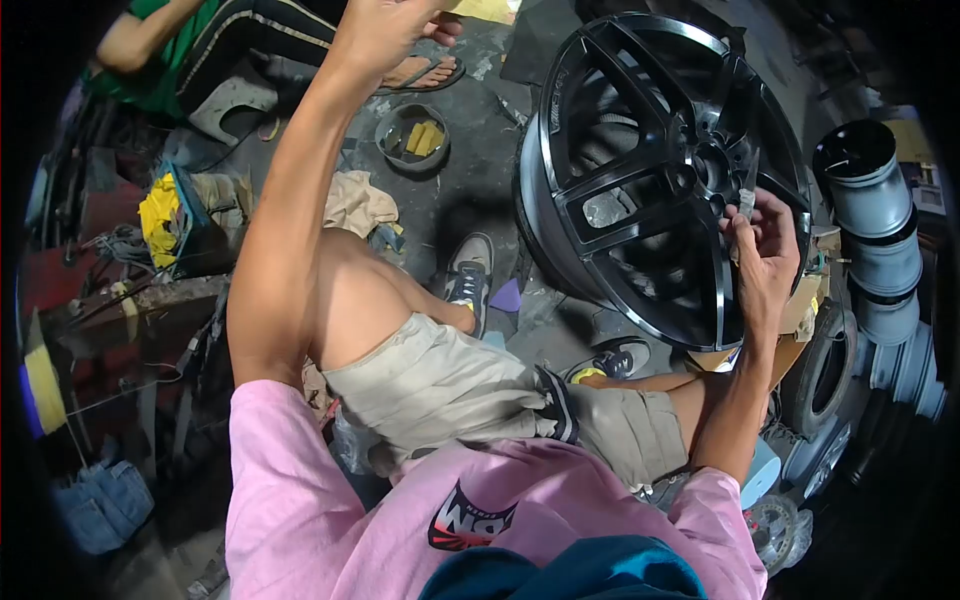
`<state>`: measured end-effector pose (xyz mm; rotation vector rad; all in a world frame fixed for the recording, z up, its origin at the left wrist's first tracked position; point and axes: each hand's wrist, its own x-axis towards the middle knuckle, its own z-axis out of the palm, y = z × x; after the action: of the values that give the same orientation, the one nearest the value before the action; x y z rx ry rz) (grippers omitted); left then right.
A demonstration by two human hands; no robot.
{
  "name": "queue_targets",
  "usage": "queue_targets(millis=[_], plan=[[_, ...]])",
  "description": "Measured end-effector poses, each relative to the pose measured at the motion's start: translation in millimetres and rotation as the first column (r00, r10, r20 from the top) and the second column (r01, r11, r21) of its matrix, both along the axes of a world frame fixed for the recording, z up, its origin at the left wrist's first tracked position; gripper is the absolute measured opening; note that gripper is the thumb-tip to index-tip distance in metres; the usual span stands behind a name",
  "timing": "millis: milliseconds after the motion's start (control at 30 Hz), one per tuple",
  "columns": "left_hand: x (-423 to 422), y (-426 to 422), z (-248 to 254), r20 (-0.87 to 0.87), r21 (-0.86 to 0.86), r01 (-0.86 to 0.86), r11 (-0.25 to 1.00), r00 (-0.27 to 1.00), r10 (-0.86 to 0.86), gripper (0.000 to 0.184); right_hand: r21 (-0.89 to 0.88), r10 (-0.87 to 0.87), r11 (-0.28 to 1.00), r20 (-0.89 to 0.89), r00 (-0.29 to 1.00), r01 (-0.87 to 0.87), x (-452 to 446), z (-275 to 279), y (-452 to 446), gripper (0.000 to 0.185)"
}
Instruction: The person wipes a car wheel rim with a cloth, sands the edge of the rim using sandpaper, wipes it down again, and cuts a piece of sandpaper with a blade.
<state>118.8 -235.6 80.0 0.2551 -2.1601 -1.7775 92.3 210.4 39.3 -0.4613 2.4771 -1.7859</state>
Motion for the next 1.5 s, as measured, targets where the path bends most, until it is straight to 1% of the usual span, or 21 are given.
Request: queue_targets(millis=[67, 133, 167, 200, 233, 267, 333, 400, 433, 567, 767, 1000, 1100, 1200, 1267, 1300, 1333, 1367, 1400, 1467, 1500], plan=[[-1.0, 3.5, -2.5, 0.014, -0.031, 0.045, 0.999, 0.999, -0.044, 0.018, 0.004, 0.003, 1.0, 0.03, 1.0, -0.003, 3.2, -0.4, -4.8, 0.016], [0.4, 11.9, 1.1, 0.023, -0.067, 0.088, 0.994, 0.996, -0.087, 0.018, 0.142, 0.066, 0.987, 0.03, 0.997, -0.07, 17.9, 8.2, -20.3, 0.018], [2.2, 20.7, 4.5, 0.02, -0.095, 0.105, 0.99, 0.994, -0.104, 0.019, 0.161, 0.15, 0.976, 0.014, 0.989, -0.15, 26.3, 6.6, -30.4, 0.018], [3.6, 29.4, 8.7, 0.017, -0.122, 0.122, 0.985, 0.993, -0.12, 0.02, 0.285, 0.262, 0.93, -0.07, 0.962, -0.233, 34.6, 9.1, -40.6, 0.017], [4.7, 35.4, 12.6, 0.021, -0.126, 0.114, 0.986, 0.993, -0.112, 0.021, 0.288, 0.336, 0.914, -0.146, 0.93, -0.285, 43.6, 5.7, -54.7, 0.016], [5.9, 38.7, 16.4, 0.022, -0.122, 0.109, 0.987, 0.994, -0.107, 0.021, 0.317, 0.415, 0.875, -0.102, 0.904, -0.365, 51.4, 7.8, -65.0, 0.016], [10.1, 42.4, 23.3, 0.036, -0.237, 0.121, 0.964, 0.993, -0.116, 0.021, 0.419, 0.561, 0.784, -0.162, 0.812, -0.458, 57.7, -0.5, -78.2, 0.019], [14.3, 42.9, 26.4, 0.033, -0.242, 0.105, 0.965, 0.994, -0.1, 0.02, 0.478, 0.613, 0.74, -0.188, 0.768, -0.473, 61.7, -5.2, -88.4, 0.021], [14.7, 40.8, 25.7, 0.013, -0.29, 0.107, 0.951, 0.994, -0.108, 0.02, 0.521, 0.641, 0.72, -0.246, 0.726, -0.459, 60.4, -9.0, -91.6, 0.023], [16.5, 30.4, 23.4, -0.003, -0.364, 0.078, 0.928, 0.996, -0.086, 0.019, 0.609, 0.699, 0.643, -0.218, 0.681, -0.465, 58.0, -11.3, -102.0, 0.025], [20.8, 19.5, 24.4, 0.071, -0.289, 0.049, 0.956, 0.997, -0.03, 0.021, 0.677, 0.715, 0.589, -0.183, 0.674, -0.441, 55.4, -5.7, -111.4, 0.029], [19.5, 16.8, 19.4, 0.07, -0.255, 0.048, 0.966, 0.997, -0.031, 0.021, 0.687, 0.713, 0.603, -0.235, 0.661, -0.406, 55.6, -5.8, -115.0, 0.029], [17.3, 16.1, 16.0, 0.055, -0.306, 0.075, 0.949, 0.997, -0.061, 0.022, 0.688, 0.721, 0.601, -0.245, 0.649, -0.407, 60.3, -5.2, -111.8, 0.03], [15.8, 22.5, 19.3, 0.065, -0.29, 0.102, 0.951, 0.994, -0.087, 0.022, 0.651, 0.702, 0.638, -0.275, 0.657, -0.41, 61.2, -6.3, -106.2, 0.026], [16.1, 28.0, 22.4, 0.116, -0.185, 0.116, 0.976, 0.989, -0.095, 0.022, 0.462, 0.591, 0.755, -0.174, 0.787, -0.465, 58.3, -5.3, -98.3, 0.021], [17.0, 29.7, 25.8, 0.119, -0.189, 0.122, 0.974, 0.988, -0.101, 0.022, 0.384, 0.51, 0.824, -0.18, 0.841, -0.417, 56.4, 4.2, -97.9, 0.018], [18.5, 31.1, 29.3, 0.114, -0.113, 0.23, 0.967, 0.969, -0.218, 0.022, 0.337, 0.441, 0.872, -0.232, 0.867, -0.354, 50.7, 5.9, -93.0, 0.019], [20.4, 33.7, 27.8, 0.106, -0.03, 0.339, 0.94, 0.936, -0.334, 0.022, 0.24, 0.324, 0.928, -0.146, 0.935, -0.284, 47.6, 1.0, -85.4, 0.016], [18.3, 34.9, 18.8, 0.053, 0.056, 0.494, 0.868, 0.866, -0.497, 0.021, -0.095, 0.234, 0.971, 0.161, 0.959, -0.221, 48.4, 4.7, -81.1, 0.013], [36.3, 69.0, 45.4, 0.185, 0.017, 0.613, 0.79, 0.775, -0.605, 0.02, -0.24, 0.186, 0.961, 0.206, 0.961, -0.135, 44.7, 17.2, -75.6, 0.019], [47.4, 94.2, 46.2, 0.121, -0.078, 0.639, 0.765, 0.768, -0.629, 0.02, -0.273, 0.192, 0.95, 0.126, 0.973, -0.152, 43.0, 15.9, -72.9, 0.02]])
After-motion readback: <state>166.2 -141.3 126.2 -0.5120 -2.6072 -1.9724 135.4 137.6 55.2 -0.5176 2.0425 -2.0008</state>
